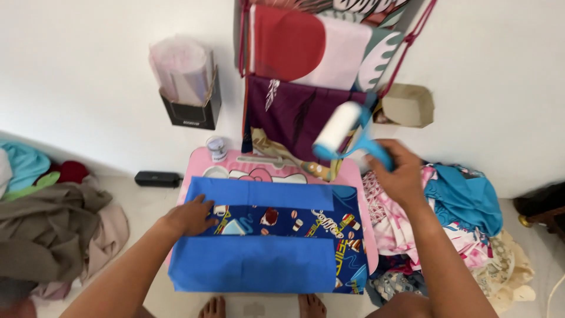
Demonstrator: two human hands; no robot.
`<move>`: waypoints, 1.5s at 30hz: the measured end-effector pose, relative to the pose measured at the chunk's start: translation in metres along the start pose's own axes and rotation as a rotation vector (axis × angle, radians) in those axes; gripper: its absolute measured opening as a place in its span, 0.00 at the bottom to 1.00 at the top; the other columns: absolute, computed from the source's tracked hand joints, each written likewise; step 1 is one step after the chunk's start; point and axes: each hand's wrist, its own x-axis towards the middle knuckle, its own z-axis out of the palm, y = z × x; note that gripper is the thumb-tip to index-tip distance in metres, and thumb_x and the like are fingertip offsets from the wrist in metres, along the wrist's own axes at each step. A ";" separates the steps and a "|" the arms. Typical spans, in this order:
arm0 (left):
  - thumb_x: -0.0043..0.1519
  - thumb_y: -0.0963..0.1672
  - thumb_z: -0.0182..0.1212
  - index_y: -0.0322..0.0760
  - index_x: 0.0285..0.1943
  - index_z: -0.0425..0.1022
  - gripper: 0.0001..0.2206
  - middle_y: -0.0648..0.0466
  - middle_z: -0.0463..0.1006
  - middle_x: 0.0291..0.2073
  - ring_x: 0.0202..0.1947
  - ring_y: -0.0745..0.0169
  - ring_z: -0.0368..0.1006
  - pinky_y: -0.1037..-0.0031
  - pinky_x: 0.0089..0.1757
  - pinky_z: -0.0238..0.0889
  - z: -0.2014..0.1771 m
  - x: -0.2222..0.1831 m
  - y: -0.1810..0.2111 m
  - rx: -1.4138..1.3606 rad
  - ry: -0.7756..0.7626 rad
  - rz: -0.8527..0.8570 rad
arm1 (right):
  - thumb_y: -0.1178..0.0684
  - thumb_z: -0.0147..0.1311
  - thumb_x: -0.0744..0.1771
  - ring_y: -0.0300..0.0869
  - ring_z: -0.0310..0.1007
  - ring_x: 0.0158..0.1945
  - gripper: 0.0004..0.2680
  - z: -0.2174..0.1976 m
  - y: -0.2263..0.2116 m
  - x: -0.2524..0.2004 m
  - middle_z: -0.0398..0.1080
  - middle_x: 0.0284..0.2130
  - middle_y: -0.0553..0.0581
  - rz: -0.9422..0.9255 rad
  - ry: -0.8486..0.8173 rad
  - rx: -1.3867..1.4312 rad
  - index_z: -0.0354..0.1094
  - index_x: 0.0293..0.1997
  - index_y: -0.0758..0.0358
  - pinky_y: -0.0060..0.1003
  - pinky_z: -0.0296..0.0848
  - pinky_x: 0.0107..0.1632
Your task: Folding a blue garment on a small table and cleaning it with a lint roller.
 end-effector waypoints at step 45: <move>0.65 0.52 0.56 0.42 0.67 0.72 0.23 0.48 0.73 0.61 0.62 0.45 0.71 0.47 0.58 0.62 -0.005 0.027 -0.020 0.110 0.175 -0.085 | 0.52 0.60 0.64 0.59 0.75 0.55 0.13 0.205 0.058 -0.025 0.78 0.48 0.62 0.016 -0.890 -0.351 0.75 0.55 0.54 0.53 0.73 0.57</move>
